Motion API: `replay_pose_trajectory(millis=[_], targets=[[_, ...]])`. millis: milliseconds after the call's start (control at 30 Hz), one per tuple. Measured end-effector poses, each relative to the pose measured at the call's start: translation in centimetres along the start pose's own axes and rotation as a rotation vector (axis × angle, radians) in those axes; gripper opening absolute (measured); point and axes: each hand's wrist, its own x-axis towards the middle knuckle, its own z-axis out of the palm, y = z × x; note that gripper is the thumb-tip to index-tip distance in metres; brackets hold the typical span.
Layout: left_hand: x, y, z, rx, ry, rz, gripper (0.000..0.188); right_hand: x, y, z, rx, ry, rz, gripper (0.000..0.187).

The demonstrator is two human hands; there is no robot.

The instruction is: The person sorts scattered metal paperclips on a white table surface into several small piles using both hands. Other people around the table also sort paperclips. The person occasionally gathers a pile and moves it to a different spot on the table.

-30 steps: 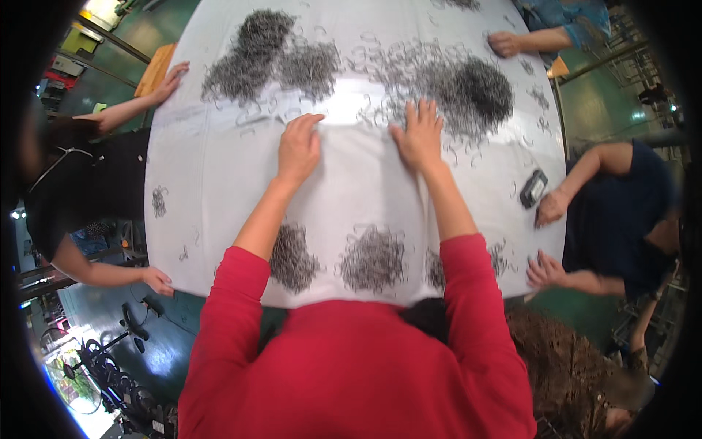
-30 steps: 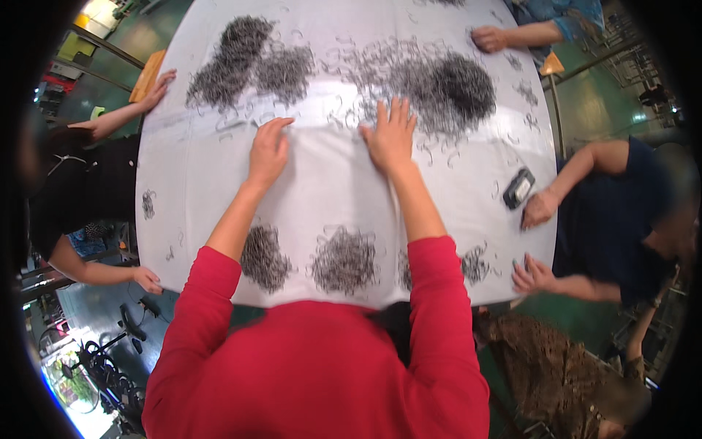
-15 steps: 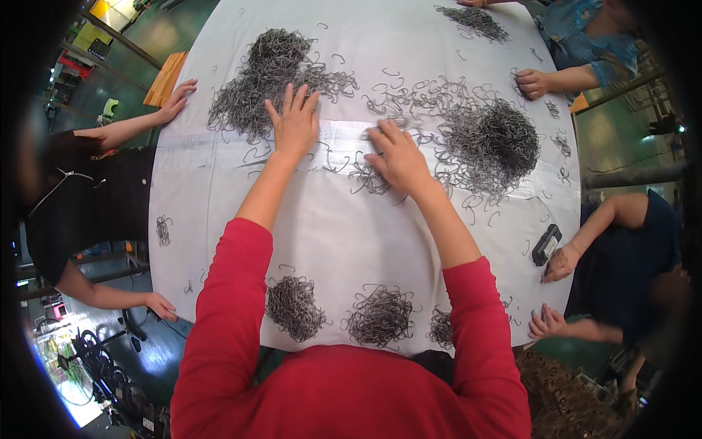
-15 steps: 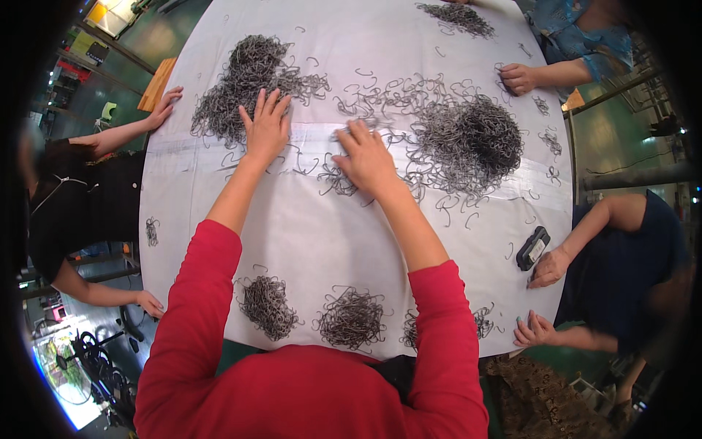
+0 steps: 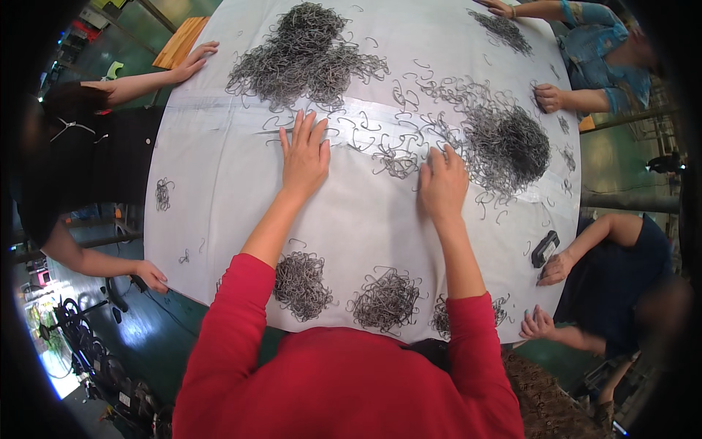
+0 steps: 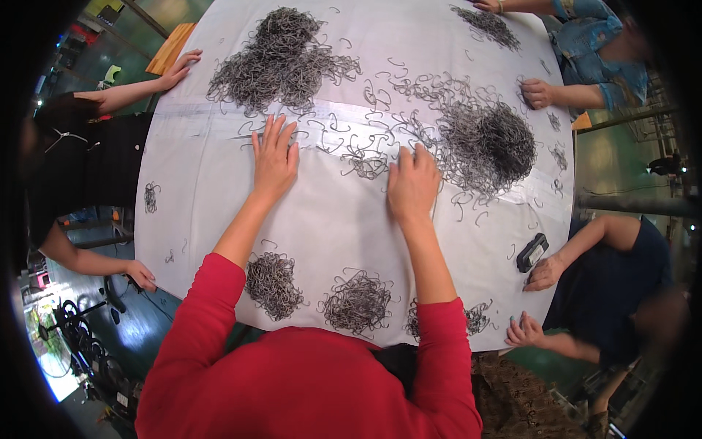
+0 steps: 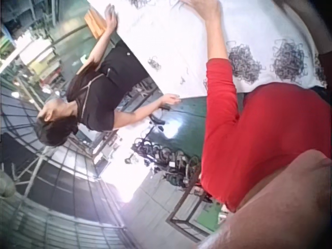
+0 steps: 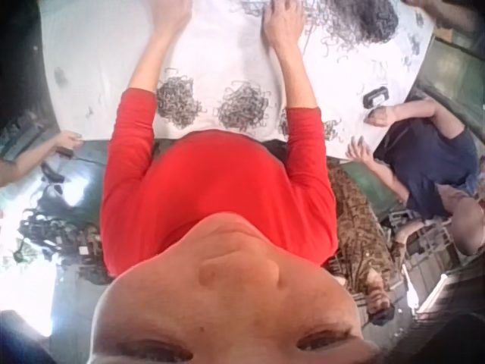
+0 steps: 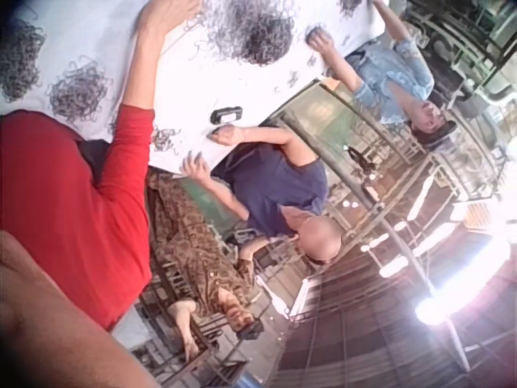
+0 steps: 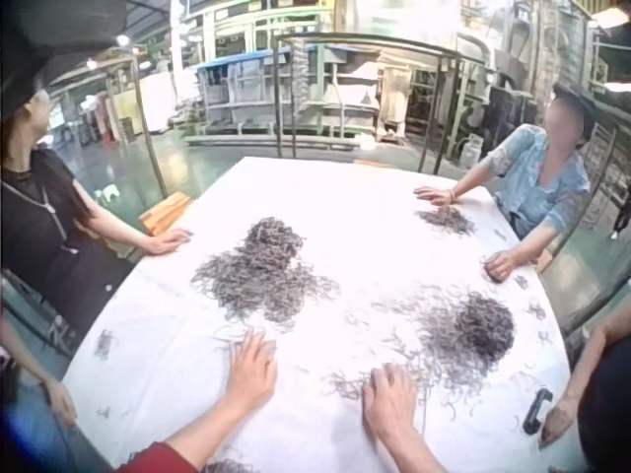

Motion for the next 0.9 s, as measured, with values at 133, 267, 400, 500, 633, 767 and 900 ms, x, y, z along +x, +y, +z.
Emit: replay_pose_trajectory(millis=[133,267,400,500,633,767,900], targets=[[0.1,0.0,0.2,0.029,0.017,-0.027,0.039,0.4,-4.4,0.7,0.262,-0.119,-0.236,0.025],[0.0,-0.1,-0.1,0.037,0.025,-0.052,0.038,4.3,-4.7,2.1,0.350,-0.100,-0.129,0.018],[0.2,0.0,0.0,0.040,0.026,-0.056,0.037,10.3,-0.5,3.6,0.313,-0.145,0.172,0.013],[0.0,0.0,0.0,0.036,0.031,-0.065,0.037,12.4,0.7,3.1,0.297,-0.332,0.146,0.014],[0.1,0.2,-0.1,0.017,0.031,-0.069,0.037,12.8,0.5,3.2,0.064,-0.451,-0.100,0.018],[0.0,0.1,0.1,0.015,0.049,-0.059,0.035,12.0,0.5,3.3,-0.059,-0.430,-0.237,0.021],[0.0,0.0,0.0,0.008,0.055,-0.043,0.033,9.9,2.8,1.7,0.860,-0.516,0.239,0.016]])
